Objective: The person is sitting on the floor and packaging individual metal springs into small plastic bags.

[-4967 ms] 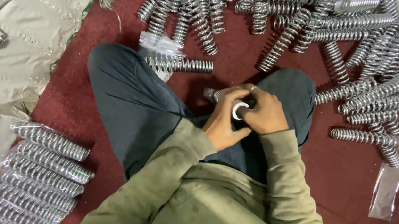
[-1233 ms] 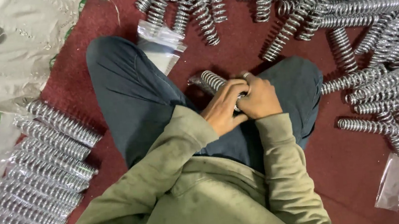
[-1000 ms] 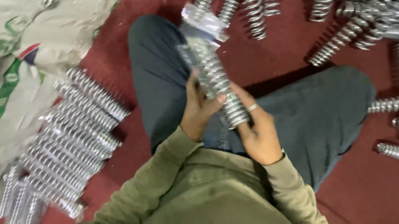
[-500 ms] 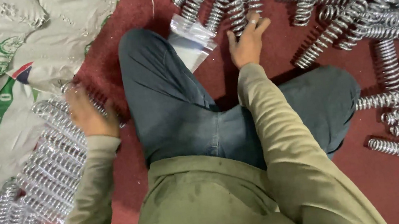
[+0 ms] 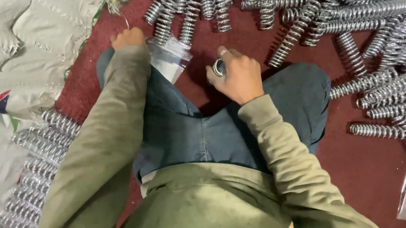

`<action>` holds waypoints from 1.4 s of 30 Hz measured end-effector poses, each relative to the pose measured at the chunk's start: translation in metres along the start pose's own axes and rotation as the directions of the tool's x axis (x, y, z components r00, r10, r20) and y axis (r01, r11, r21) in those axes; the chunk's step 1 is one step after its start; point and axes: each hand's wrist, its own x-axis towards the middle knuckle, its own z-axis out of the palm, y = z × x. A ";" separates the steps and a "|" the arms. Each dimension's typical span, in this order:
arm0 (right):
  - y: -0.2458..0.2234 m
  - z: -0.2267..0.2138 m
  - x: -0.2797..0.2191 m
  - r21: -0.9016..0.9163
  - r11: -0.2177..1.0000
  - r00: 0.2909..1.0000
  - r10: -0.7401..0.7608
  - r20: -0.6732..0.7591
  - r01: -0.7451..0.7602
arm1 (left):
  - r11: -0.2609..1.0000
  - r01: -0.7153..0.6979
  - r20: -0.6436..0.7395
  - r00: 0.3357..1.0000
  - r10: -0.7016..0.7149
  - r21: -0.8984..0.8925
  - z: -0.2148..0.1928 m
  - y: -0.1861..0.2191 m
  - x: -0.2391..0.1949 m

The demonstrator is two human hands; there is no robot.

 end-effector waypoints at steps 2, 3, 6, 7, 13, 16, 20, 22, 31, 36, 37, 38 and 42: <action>0.001 0.000 -0.001 -0.059 0.997 0.998 -0.047 -0.036 0.045 | 0.998 -0.065 -0.198 0.978 0.061 -0.015 0.018 -0.011 0.005; -0.001 0.000 -0.003 -0.122 0.989 0.993 -0.097 -0.070 0.088 | 0.991 -0.133 -0.389 0.914 0.116 -0.018 0.028 -0.019 0.005; -0.012 -0.022 0.004 0.169 0.976 0.982 -0.111 -0.153 0.137 | 0.654 -0.706 -0.728 0.595 0.340 -0.272 -0.063 0.020 -0.081; -0.018 -0.038 0.014 0.165 0.977 0.981 -0.111 -0.162 0.138 | 0.651 -0.711 -0.733 0.588 0.343 -0.266 -0.078 0.029 -0.105; -0.055 -0.098 0.004 0.604 0.725 0.943 -0.275 -0.189 0.332 | -0.035 -0.678 -0.679 0.732 0.063 -0.734 -0.131 0.078 -0.272; -0.058 -0.097 -0.031 0.639 0.727 0.950 -0.058 -0.306 0.250 | -0.663 0.004 -0.283 0.902 0.325 -0.749 -0.100 0.082 -0.297; -0.055 -0.088 -0.058 0.701 0.713 0.987 0.121 -0.107 -0.011 | -0.536 -0.172 -0.364 0.890 0.276 -0.827 -0.073 0.105 -0.314; -0.051 -0.084 -0.067 0.681 0.731 0.992 0.106 -0.061 -0.036 | -0.546 -0.240 -0.408 0.889 0.209 -0.803 -0.076 0.106 -0.319; -0.024 -0.073 -0.035 0.819 0.495 0.955 0.205 0.214 -0.289 | -0.273 -0.134 -0.228 0.910 0.345 -0.952 -0.067 0.099 -0.243; 0.058 0.021 0.007 0.617 0.572 0.841 0.356 0.407 -0.541 | 0.167 0.163 0.193 0.964 0.184 -0.972 0.014 0.129 -0.143; 0.075 0.054 0.002 0.621 0.575 0.846 0.354 0.400 -0.533 | 0.167 0.154 0.184 0.965 0.184 -0.974 0.016 0.126 -0.146; 0.091 0.089 -0.005 0.502 0.631 0.800 0.377 0.467 -0.591 | 0.356 0.105 0.178 0.967 0.179 -0.929 0.020 0.123 -0.150; 0.073 0.109 -0.008 0.415 0.677 0.779 0.404 0.479 -0.607 | 0.742 0.026 0.161 0.981 0.111 -0.670 0.019 0.133 -0.160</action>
